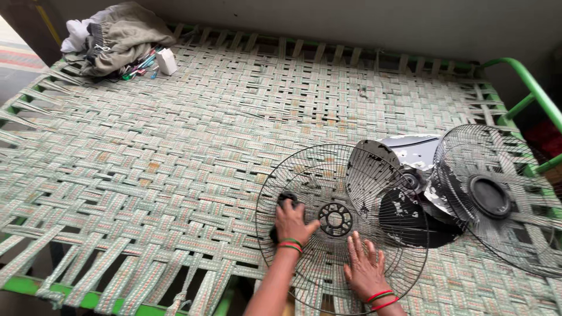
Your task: The person cleans the front wire cage of a disassembled electric fan using a black cloth. They wipe the metal mesh and the central hub area while the fan parts rest on a woven bed mat.
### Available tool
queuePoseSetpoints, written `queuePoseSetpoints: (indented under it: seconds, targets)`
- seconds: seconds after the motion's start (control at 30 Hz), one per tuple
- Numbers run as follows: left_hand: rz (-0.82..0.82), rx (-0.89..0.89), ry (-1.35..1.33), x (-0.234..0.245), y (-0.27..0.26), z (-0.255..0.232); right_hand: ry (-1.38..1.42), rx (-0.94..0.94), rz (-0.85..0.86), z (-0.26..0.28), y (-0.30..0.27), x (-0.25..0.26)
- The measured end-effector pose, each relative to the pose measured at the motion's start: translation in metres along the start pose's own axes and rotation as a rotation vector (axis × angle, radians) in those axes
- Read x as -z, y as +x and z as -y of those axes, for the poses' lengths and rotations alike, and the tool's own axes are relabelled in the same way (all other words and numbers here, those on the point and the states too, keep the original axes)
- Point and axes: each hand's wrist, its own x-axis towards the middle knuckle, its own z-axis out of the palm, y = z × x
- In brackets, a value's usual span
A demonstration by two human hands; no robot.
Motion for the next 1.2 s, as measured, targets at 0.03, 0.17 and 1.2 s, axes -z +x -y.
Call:
queuePoseSetpoints:
  seconds: [0.03, 0.17, 1.2]
  targets:
    - [-0.033, -0.034, -0.013, 0.008, -0.005, -0.002, 0.003, 0.005, -0.018, 0.000, 0.001, -0.003]
    - [-0.147, -0.124, -0.120, 0.003, -0.007, 0.015, 0.003, 0.013, -0.069, -0.002, 0.004, -0.015]
    - [-0.117, -0.812, -0.117, -0.054, -0.009, -0.050, 0.230, -0.078, -0.523, -0.004, -0.008, -0.066]
